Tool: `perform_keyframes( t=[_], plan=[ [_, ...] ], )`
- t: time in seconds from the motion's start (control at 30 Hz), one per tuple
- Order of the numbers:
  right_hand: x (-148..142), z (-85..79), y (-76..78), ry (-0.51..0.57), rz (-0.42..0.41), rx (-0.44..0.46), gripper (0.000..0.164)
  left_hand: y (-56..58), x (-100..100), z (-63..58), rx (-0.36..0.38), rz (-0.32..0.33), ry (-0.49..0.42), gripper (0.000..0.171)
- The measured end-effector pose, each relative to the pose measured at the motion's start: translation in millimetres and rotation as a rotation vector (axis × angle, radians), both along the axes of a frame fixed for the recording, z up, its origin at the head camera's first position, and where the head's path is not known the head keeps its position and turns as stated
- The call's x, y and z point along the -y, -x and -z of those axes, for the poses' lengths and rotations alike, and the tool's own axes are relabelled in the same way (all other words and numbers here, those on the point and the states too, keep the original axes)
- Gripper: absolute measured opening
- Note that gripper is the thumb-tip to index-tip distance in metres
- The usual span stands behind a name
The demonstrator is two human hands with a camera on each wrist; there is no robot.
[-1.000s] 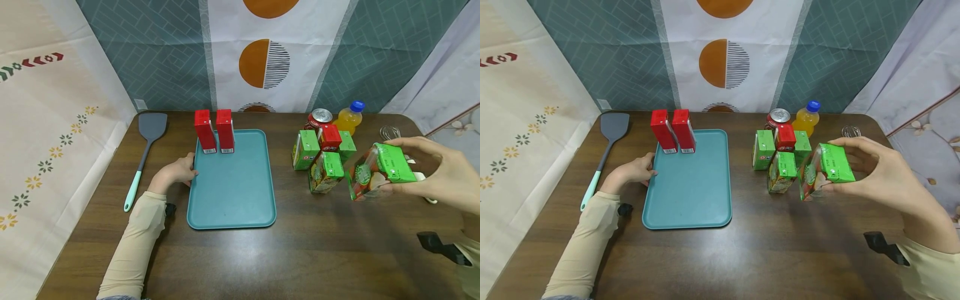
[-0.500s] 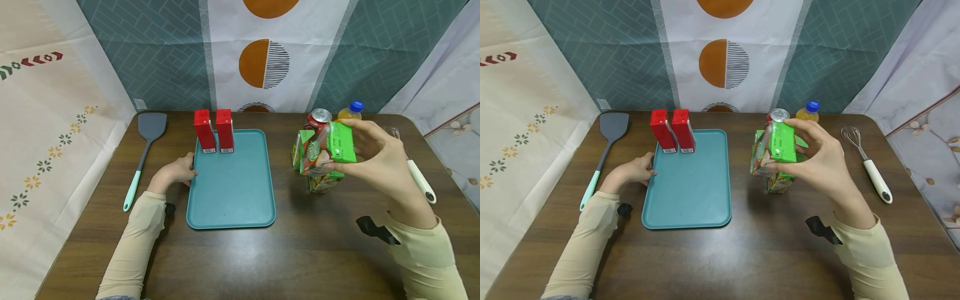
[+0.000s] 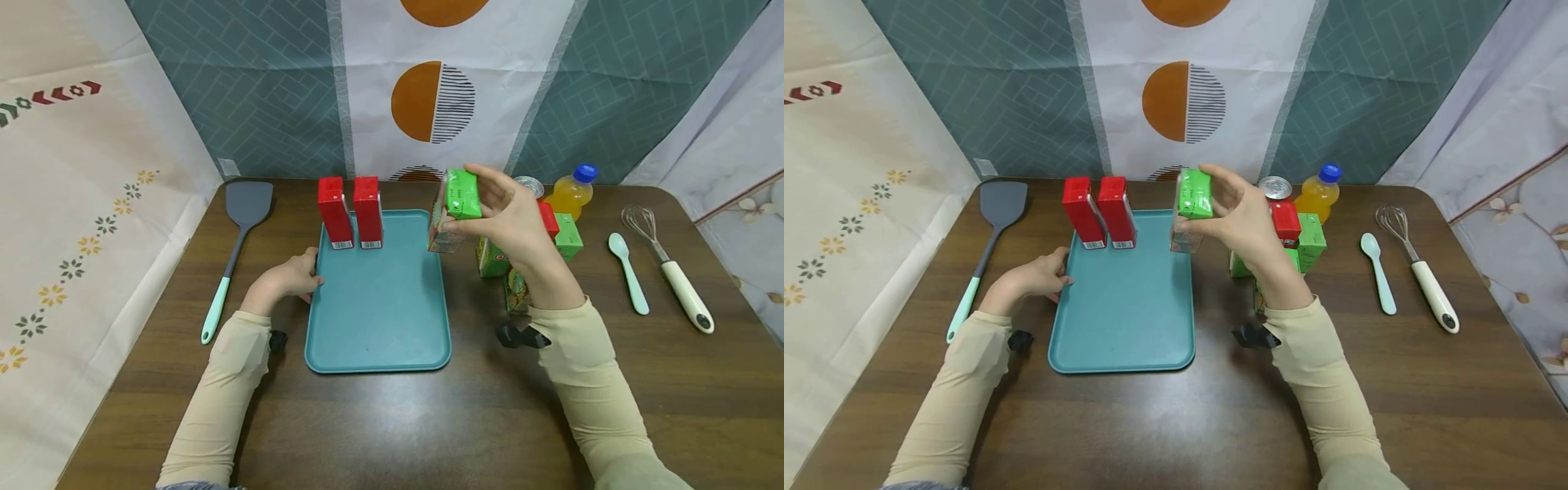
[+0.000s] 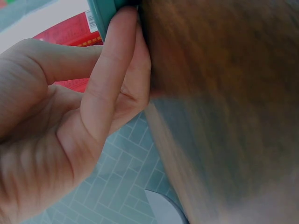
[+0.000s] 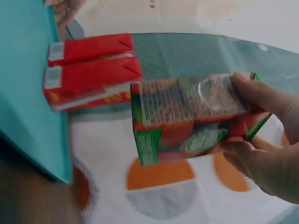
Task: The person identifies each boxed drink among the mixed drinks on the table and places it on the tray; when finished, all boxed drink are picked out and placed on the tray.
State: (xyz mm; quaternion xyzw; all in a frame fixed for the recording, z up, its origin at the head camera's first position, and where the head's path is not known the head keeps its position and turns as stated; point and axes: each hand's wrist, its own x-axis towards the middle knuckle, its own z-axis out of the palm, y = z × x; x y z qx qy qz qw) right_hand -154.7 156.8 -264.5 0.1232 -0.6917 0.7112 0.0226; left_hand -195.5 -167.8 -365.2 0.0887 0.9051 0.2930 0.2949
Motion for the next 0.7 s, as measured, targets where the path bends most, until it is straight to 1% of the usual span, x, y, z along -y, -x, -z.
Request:
perform_keyframes(
  t=[0.07, 0.13, 0.2, 0.3, 0.4, 0.47, 0.53, 0.6, 0.7],
  plan=[
    [10, 8.2, 10.5, -0.008, 0.013, 0.039, 0.076, -0.1, 1, -1.4, -0.001, 0.000, 0.001, 0.064],
    [19, 20.1, 21.4, -0.021, 0.024, 0.068, 0.077, -1.1, 0, -2.2, -0.001, -0.002, -0.002, 0.064],
    [27, 33.4, 31.6, -0.061, 0.039, 0.090, 0.078, -1.6, 0, -0.9, -0.003, -0.003, -0.006, 0.065],
    [35, 53.0, 45.2, -0.109, 0.029, 0.136, 0.079, -2.5, -3, 2.8, -0.001, -0.008, -0.011, 0.065],
    [42, 67.7, 56.8, -0.154, 0.021, 0.173, 0.079, -2.9, -3, 4.8, -0.004, -0.003, -0.013, 0.065],
    [45, 74.5, 65.1, -0.178, 0.017, 0.183, 0.078, -3.8, -4, 4.4, -0.002, -0.007, -0.020, 0.065],
    [49, 78.3, 73.5, -0.225, 0.019, 0.177, 0.077, -4.4, -3, 3.4, -0.004, -0.001, -0.021, 0.065],
    [52, 79.7, 81.9, -0.290, 0.019, 0.156, 0.075, -4.8, -2, 2.1, -0.003, -0.010, -0.021, 0.065],
    [56, 78.6, 92.9, -0.357, 0.016, 0.130, 0.073, -4.0, 0, 0.2, -0.007, -0.015, -0.021, 0.064]
  ],
)
